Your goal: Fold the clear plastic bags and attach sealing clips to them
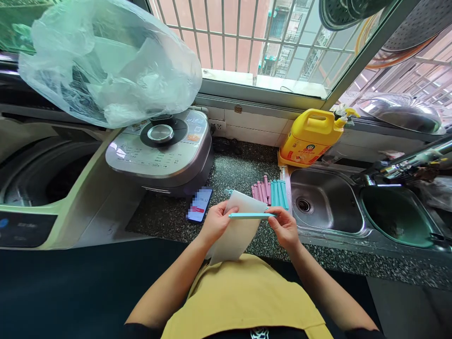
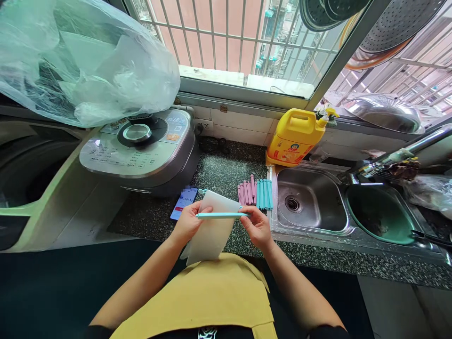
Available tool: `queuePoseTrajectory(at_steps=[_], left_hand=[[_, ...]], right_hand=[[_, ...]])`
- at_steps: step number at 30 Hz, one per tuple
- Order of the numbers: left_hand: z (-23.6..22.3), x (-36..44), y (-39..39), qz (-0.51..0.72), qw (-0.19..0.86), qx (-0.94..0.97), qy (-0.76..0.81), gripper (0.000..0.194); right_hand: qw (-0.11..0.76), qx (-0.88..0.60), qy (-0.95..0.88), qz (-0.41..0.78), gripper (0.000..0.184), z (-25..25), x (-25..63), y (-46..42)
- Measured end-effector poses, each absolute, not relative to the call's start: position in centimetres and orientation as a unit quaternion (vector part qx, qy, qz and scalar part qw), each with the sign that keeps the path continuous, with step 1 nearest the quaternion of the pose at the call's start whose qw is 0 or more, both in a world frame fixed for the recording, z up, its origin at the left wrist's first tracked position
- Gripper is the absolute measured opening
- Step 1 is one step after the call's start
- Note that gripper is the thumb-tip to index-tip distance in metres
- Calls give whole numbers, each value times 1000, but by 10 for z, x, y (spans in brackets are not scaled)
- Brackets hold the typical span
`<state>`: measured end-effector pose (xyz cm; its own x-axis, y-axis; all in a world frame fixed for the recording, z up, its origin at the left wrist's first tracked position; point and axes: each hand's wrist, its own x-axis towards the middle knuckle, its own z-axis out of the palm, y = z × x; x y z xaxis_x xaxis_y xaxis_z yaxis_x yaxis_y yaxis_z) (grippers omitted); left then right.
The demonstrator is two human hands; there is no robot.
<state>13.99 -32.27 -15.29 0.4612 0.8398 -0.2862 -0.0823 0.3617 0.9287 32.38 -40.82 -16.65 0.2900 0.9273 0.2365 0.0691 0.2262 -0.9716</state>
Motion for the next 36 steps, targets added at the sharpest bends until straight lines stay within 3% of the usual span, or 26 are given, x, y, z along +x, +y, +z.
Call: queuePoseTrajectory(at_steps=[5, 15, 23, 28, 33, 36], left_hand=[[-151, 141, -325, 322, 656, 542, 413, 19], [-149, 150, -323, 349, 756, 390, 393, 41], [-151, 150, -324, 365, 763, 326, 423, 39], [-153, 149, -327, 391, 751, 326, 421, 36], [-150, 148, -330, 405, 745, 314, 427, 33], [-149, 149, -332, 403, 749, 306, 428, 33]], right_hand=[[628, -527, -449, 356, 17, -165, 317, -405], [628, -526, -452, 353, 22, -165, 313, -405], [630, -522, -465, 339, 24, -164, 311, -402], [642, -529, -490, 262, 36, -166, 310, -400], [625, -540, -536, 174, 16, -169, 310, -400], [669, -532, -480, 197, 23, -169, 305, -398]])
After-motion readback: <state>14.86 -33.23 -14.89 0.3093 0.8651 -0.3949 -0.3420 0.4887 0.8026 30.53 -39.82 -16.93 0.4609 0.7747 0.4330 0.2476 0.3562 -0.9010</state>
